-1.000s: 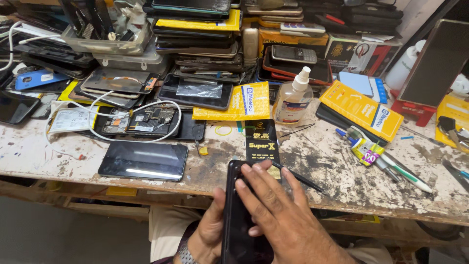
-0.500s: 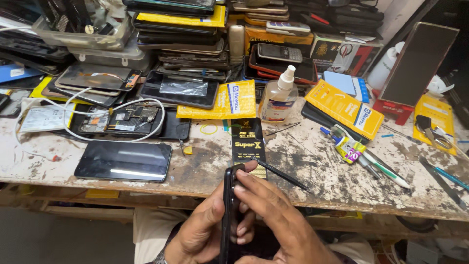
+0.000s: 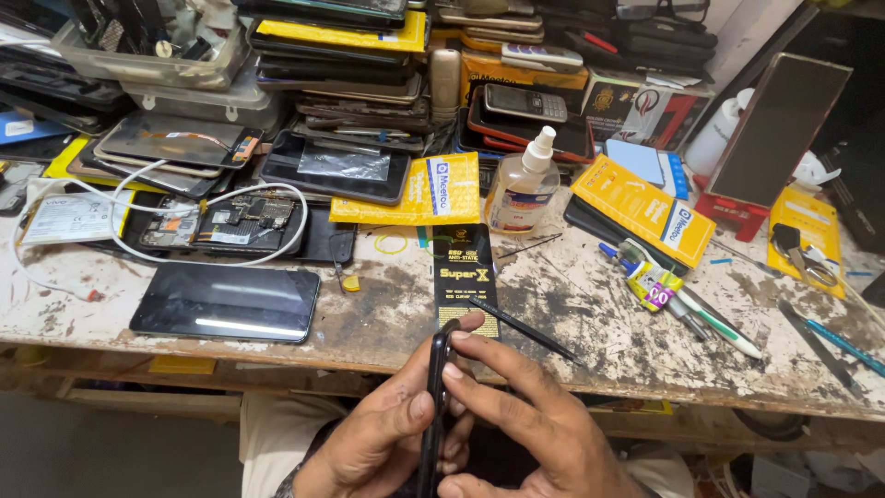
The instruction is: The person assembles a smartphone by aligning and pressing the back cover onto the chassis. They repeatedly check the fit around the edges and camera module, then remove the cover to reposition internal components before reseating the cover again.
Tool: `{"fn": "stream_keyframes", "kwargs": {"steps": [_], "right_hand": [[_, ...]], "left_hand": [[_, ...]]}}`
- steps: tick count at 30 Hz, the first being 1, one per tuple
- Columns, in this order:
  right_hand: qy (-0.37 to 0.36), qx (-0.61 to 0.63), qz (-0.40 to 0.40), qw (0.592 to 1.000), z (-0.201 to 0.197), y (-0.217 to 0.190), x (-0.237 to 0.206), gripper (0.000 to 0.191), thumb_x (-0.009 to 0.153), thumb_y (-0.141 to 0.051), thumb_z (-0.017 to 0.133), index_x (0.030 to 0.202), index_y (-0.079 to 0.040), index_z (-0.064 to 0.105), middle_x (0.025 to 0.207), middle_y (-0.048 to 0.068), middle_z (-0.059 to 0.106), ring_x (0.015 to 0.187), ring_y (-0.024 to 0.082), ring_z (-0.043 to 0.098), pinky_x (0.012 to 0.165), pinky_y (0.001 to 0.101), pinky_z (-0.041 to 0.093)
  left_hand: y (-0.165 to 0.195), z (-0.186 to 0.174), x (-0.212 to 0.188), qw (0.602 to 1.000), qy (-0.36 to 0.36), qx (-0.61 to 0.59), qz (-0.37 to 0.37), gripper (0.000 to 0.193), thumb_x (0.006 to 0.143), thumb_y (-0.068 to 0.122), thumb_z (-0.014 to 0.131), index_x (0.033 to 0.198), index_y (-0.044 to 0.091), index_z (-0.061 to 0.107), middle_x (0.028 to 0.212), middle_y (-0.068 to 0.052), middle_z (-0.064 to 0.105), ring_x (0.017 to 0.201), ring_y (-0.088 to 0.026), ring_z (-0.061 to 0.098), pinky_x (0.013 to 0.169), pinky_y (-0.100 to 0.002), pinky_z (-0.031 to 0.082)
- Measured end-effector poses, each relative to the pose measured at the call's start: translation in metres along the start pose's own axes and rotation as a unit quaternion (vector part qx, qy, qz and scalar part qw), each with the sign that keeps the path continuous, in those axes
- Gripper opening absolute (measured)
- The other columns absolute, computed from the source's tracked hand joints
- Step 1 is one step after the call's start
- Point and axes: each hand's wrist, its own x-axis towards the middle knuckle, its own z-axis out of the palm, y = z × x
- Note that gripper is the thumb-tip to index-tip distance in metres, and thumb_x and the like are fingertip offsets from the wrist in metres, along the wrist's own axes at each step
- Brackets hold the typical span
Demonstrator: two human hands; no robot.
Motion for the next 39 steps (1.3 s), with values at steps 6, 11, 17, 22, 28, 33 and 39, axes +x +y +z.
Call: {"fn": "stream_keyframes", "kwargs": {"steps": [6, 11, 17, 22, 28, 33, 39], "right_hand": [[0.045, 0.055, 0.05, 0.996, -0.005, -0.002, 0.005, 0.038, 0.088, -0.007, 0.082, 0.125, -0.011, 0.075, 0.139, 0.015, 0.066, 0.128, 0.028, 0.071, 0.105, 0.0355, 0.058], [0.09, 0.136, 0.107, 0.981, -0.011, 0.013, 0.001, 0.021, 0.088, 0.005, 0.079, 0.106, -0.006, 0.077, 0.12, 0.011, 0.072, 0.109, 0.019, 0.074, 0.093, 0.0299, 0.059], [0.112, 0.328, 0.226, 0.91, -0.007, 0.023, 0.008, 0.019, 0.088, 0.007, 0.076, 0.104, 0.002, 0.067, 0.111, 0.01, 0.069, 0.102, 0.016, 0.069, 0.089, 0.0308, 0.058], [0.064, 0.406, 0.28, 0.867, -0.008, 0.026, 0.024, 0.024, 0.085, 0.007, 0.077, 0.108, 0.002, 0.07, 0.11, 0.01, 0.066, 0.097, 0.016, 0.068, 0.083, 0.0316, 0.058], [-0.096, 0.314, 0.268, 0.906, -0.019, 0.036, 0.033, 0.036, 0.081, -0.003, 0.082, 0.116, -0.005, 0.077, 0.115, 0.004, 0.066, 0.085, 0.011, 0.065, 0.078, 0.0248, 0.054], [-0.168, 0.323, 0.237, 0.901, -0.009, 0.046, 0.04, 0.021, 0.085, -0.003, 0.082, 0.105, -0.002, 0.08, 0.115, 0.007, 0.07, 0.095, 0.012, 0.066, 0.084, 0.0265, 0.055], [-0.168, 0.322, 0.262, 0.894, 0.006, 0.056, 0.042, 0.018, 0.083, -0.004, 0.081, 0.1, -0.002, 0.08, 0.11, 0.007, 0.07, 0.089, 0.012, 0.066, 0.08, 0.027, 0.055]], "left_hand": [[-0.008, -0.004, -0.003, 0.998, -0.021, -0.049, -0.014, 0.106, 0.084, 0.044, 0.084, 0.165, 0.019, 0.021, 0.102, -0.004, 0.05, 0.081, -0.014, 0.054, 0.069, -0.028, 0.046], [-0.029, -0.006, 0.009, 0.999, -0.012, -0.048, -0.007, 0.1, 0.086, 0.043, 0.084, 0.161, 0.013, 0.025, 0.103, -0.005, 0.046, 0.082, -0.015, 0.054, 0.069, -0.03, 0.046], [-0.024, -0.006, 0.014, 1.0, -0.011, -0.01, -0.026, 0.106, 0.081, 0.044, 0.086, 0.162, 0.017, 0.023, 0.101, -0.005, 0.046, 0.08, -0.015, 0.054, 0.068, -0.03, 0.047], [-0.008, -0.014, 0.007, 0.998, -0.012, 0.031, -0.055, 0.113, 0.078, 0.046, 0.088, 0.165, 0.014, 0.024, 0.098, -0.005, 0.047, 0.079, -0.015, 0.054, 0.068, -0.029, 0.047], [-0.01, -0.041, -0.002, 0.992, -0.056, 0.039, -0.105, 0.108, 0.08, 0.043, 0.088, 0.162, 0.008, 0.027, 0.101, -0.005, 0.05, 0.081, -0.015, 0.056, 0.069, -0.029, 0.048], [-0.014, -0.062, -0.012, 0.989, -0.046, 0.031, -0.134, 0.1, 0.081, 0.041, 0.086, 0.159, 0.008, 0.032, 0.107, -0.005, 0.052, 0.086, -0.015, 0.058, 0.072, -0.029, 0.05], [-0.011, -0.08, -0.019, 0.988, -0.063, 0.011, -0.137, 0.093, 0.086, 0.039, 0.083, 0.159, 0.01, 0.033, 0.105, -0.006, 0.051, 0.085, -0.015, 0.058, 0.07, -0.029, 0.05]]}}
